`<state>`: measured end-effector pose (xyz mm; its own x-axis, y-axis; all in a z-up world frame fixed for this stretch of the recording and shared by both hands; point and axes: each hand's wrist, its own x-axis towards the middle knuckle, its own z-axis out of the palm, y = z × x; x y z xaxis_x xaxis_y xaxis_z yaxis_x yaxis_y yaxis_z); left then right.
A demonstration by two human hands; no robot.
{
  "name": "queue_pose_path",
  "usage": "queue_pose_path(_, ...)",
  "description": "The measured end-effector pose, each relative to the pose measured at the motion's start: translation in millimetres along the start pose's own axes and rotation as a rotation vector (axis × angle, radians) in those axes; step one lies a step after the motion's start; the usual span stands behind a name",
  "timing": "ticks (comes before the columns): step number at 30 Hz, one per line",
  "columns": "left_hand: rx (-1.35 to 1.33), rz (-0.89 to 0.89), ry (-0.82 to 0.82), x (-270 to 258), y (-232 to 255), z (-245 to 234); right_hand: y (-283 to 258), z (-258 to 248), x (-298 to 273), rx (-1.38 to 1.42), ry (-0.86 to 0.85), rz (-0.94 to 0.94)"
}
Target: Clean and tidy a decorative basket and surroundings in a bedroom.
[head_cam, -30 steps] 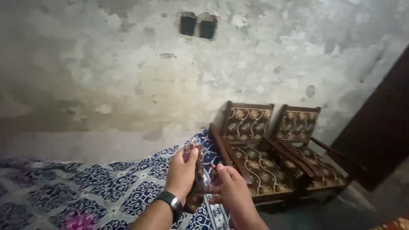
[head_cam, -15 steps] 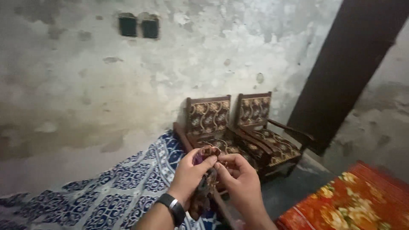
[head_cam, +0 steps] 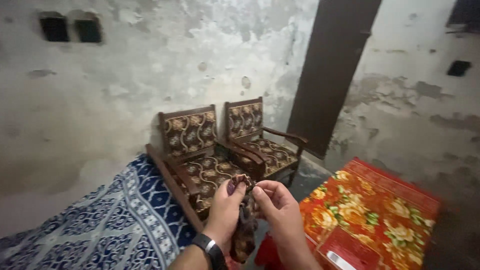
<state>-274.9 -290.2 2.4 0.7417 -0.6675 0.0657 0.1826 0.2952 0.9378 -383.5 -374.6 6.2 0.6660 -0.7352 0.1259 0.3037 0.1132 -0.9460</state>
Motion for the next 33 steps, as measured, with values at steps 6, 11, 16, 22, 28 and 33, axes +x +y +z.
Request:
queue_pose_path(6, -0.021, -0.061, -0.188, -24, -38, 82, -18, -87, -16, -0.146, 0.142, -0.135)
queue_pose_path(11, -0.083, -0.182, -0.256, -33, -47, 132, -37, -146, -25, 0.066, 0.271, -0.111)
queue_pose_path(16, -0.119, -0.208, -0.320, -40, -41, 174, -53, -176, -33, 0.200, 0.421, 0.095)
queue_pose_path(22, 0.050, -0.079, -0.491, -25, -73, 205, -49, -211, -31, 0.174, 0.383, 0.170)
queue_pose_path(28, 0.137, -0.174, -0.256, 2, -93, 215, -56, -230, -19, 0.218, 0.482, 0.255)
queue_pose_path(33, 0.090, -0.258, -0.155, 47, -117, 230, -29, -254, 26, -0.014, 0.442, 0.233)
